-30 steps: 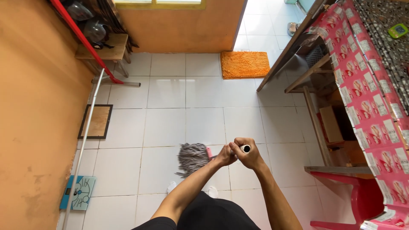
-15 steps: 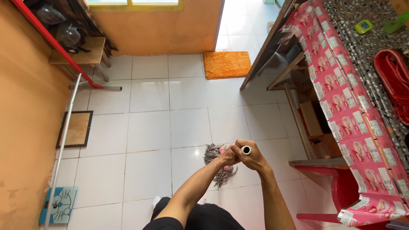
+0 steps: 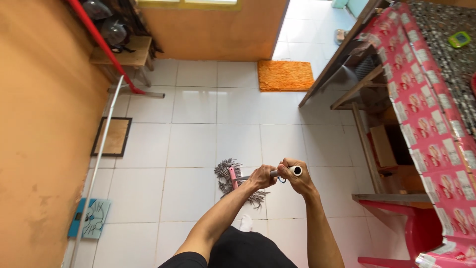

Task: Repairing a mop by attempting to secure the mop head to the handle using a piece of wire or string.

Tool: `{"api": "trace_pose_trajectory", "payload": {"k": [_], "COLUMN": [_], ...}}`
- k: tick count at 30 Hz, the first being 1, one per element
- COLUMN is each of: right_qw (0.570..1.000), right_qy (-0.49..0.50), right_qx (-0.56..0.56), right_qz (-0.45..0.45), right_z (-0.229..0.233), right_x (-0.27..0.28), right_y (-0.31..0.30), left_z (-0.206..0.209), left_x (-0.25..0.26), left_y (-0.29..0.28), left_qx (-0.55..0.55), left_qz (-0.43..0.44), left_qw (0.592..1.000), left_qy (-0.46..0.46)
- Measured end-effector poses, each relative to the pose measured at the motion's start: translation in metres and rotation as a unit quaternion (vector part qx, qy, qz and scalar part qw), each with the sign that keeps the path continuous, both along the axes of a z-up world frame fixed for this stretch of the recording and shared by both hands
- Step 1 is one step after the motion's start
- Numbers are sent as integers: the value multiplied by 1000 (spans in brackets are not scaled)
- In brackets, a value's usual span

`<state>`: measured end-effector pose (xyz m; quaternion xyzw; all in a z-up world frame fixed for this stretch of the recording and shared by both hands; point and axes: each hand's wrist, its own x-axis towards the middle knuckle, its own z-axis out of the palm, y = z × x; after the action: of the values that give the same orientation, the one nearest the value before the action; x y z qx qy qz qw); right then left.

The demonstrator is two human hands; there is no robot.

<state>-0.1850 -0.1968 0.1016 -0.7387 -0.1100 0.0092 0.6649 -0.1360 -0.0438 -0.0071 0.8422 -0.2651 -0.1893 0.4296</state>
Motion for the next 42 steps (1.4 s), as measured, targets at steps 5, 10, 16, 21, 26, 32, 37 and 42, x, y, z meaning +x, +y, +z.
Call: {"api": "trace_pose_trajectory", "payload": {"k": [5,10,16,21,26,32,37,42], "right_qw": [998,996,987,985,984,986,986,993], "right_qy": [3,16,26,2,42,14,6,-58], "right_qx": [53,83,146,155,149,144,153,84], "right_qz": [28,34,59,79,88,84,68,52], "right_z": [-13,-38,-81,-104,-95,-77,-66,-48], "right_x": [9,9,-1,-23,-39,-57,-72,-79], "right_y": [66,135,233,310,349,357,346,311], "left_z": [-8,-23,-56,-66,-74,-53,-60,-28], "left_x": [-1,-7,-25,-51,-68,-82,-96,-108], "left_y": [75,156,265,348,387,388,372,327], "left_qx": [48,78,119,139,139,116,70,-15], "left_qz": [57,84,129,165,164,169,159,149], "left_qw": [997,993,984,975,976,978,984,988], "left_qy": [9,14,-1,44,22,39,-30,-37]}}
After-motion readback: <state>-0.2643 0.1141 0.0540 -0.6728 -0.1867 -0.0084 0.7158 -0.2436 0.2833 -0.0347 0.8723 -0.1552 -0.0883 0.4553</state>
